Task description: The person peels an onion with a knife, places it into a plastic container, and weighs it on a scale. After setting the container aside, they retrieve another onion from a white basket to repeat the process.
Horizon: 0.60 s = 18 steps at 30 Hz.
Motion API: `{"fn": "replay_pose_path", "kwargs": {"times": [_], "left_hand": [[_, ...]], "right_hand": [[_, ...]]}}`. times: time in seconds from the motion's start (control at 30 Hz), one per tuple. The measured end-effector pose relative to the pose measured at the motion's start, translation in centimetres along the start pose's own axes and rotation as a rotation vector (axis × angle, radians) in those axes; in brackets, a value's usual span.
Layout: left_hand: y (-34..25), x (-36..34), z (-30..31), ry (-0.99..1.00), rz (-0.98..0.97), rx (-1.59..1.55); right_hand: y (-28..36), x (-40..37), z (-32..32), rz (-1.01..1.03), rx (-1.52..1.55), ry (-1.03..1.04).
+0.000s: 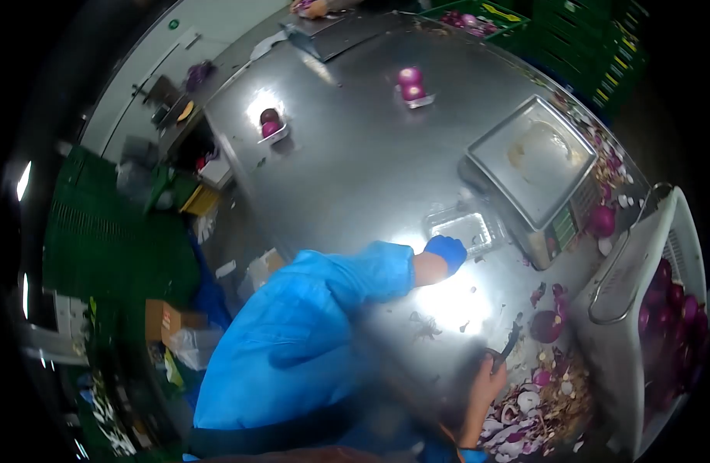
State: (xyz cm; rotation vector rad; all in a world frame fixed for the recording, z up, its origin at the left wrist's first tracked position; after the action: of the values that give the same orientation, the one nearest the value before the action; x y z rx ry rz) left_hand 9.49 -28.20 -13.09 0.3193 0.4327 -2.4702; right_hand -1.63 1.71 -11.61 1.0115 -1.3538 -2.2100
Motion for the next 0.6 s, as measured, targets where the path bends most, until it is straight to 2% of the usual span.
{"fn": "replay_pose_path", "kwargs": {"times": [0.13, 0.23, 0.37, 0.47, 0.53, 0.6], "left_hand": [[-0.2, -1.7, 1.7, -0.159, 0.021, 0.053], [0.6, -2.3, 1.3, -0.228, 0.044, 0.054], [0.7, -4.6, 2.2, -0.351, -0.035, -0.006], [0.6, -5.1, 3.1, -0.353, 0.001, -0.124], [1.9, -3.2, 1.3, -0.325, 0.014, -0.22], [2.3, -2.9, 1.2, -0.368, -0.003, -0.264]], "right_hand": [[0.2, -1.3, 0.8, -0.005, -0.025, 0.007], [-1.3, -1.5, 1.1, 0.266, -0.084, -0.039], [-1.4, -2.4, 1.7, 0.2, 0.006, 0.017], [0.2, -3.6, 2.0, 0.126, 0.015, 0.061], [1.2, -4.2, 2.3, 0.091, 0.042, 0.076], [0.6, -4.2, 2.7, 0.145, 0.036, 0.066]]}}
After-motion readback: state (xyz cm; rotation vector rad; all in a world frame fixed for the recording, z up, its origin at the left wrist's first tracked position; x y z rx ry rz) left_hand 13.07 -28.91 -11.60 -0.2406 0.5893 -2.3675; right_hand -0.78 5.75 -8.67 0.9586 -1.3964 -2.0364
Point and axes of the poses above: each hand's wrist, its own x-axis towards the middle knuckle, its own z-axis out of the back of the hand, y = z × x, the point moved 4 cm from there along x, towards the middle knuckle, and after that the axes turned 3 degrees about -z, right-handed, at the moved point
